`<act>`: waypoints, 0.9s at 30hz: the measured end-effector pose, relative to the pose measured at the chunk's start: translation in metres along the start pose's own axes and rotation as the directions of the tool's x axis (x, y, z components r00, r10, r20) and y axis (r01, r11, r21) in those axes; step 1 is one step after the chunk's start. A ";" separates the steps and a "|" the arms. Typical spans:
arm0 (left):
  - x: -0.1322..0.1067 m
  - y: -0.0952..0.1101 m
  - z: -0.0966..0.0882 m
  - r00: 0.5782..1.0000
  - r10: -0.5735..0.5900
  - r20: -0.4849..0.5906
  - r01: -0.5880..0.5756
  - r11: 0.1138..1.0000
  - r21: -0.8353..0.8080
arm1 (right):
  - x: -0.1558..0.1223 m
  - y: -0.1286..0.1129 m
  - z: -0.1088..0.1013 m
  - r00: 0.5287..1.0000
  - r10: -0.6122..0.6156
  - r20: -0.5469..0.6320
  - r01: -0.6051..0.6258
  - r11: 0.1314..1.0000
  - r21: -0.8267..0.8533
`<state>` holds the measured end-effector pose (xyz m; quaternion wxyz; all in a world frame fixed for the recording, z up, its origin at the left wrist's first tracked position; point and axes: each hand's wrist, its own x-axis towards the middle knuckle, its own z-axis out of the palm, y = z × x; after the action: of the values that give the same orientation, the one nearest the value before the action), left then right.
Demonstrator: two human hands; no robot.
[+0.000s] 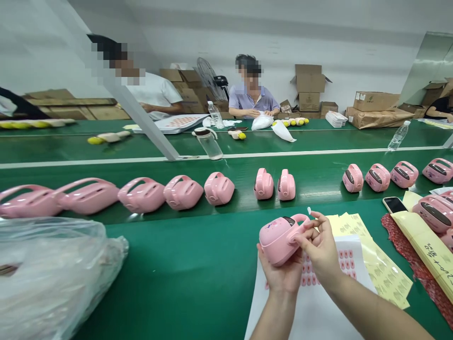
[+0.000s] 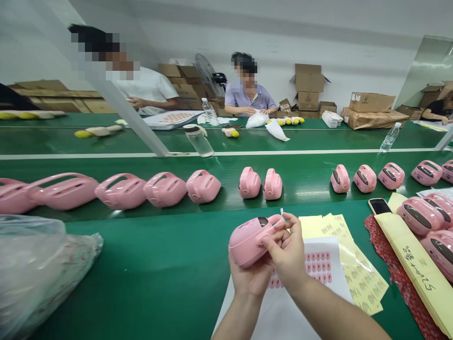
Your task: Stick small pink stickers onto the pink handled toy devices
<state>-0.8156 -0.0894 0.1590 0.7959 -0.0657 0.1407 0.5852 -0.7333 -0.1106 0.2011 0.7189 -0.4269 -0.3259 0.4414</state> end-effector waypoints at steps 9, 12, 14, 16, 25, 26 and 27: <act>-0.011 -0.011 0.019 0.988 0.044 -0.146 -0.044 0.999 0.002 | -0.002 0.009 0.001 0.992 -0.088 -0.087 0.087 0.996 -0.021; -0.013 -0.013 0.021 0.991 0.048 -0.126 -0.049 0.999 -0.002 | -0.003 0.011 0.002 0.990 -0.110 -0.093 0.106 0.993 -0.048; -0.013 -0.014 0.019 0.995 0.027 -0.099 -0.028 1.000 -0.005 | -0.004 0.013 0.003 0.984 -0.155 -0.090 0.146 0.985 -0.097; -0.012 -0.013 0.015 0.996 0.011 -0.091 -0.012 1.000 -0.009 | -0.006 0.016 0.003 0.970 -0.235 -0.066 0.219 0.957 -0.190; -0.010 -0.006 0.006 0.997 -0.073 0.024 0.072 0.997 0.020 | -0.001 0.018 -0.027 0.612 -0.643 0.460 0.746 0.276 -0.606; -0.010 -0.007 0.007 0.999 -0.043 0.000 0.043 0.999 0.005 | 0.001 0.015 -0.028 0.659 -0.613 0.436 0.707 0.306 -0.637; -0.010 -0.008 0.009 0.999 -0.016 -0.029 0.016 1.000 -0.006 | 0.002 0.013 -0.028 0.720 -0.576 0.386 0.649 0.364 -0.668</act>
<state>-0.8094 -0.0990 0.1703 0.7981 -0.0777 0.1500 0.5783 -0.7137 -0.1143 0.1777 0.5614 -0.5171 -0.6456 -0.0230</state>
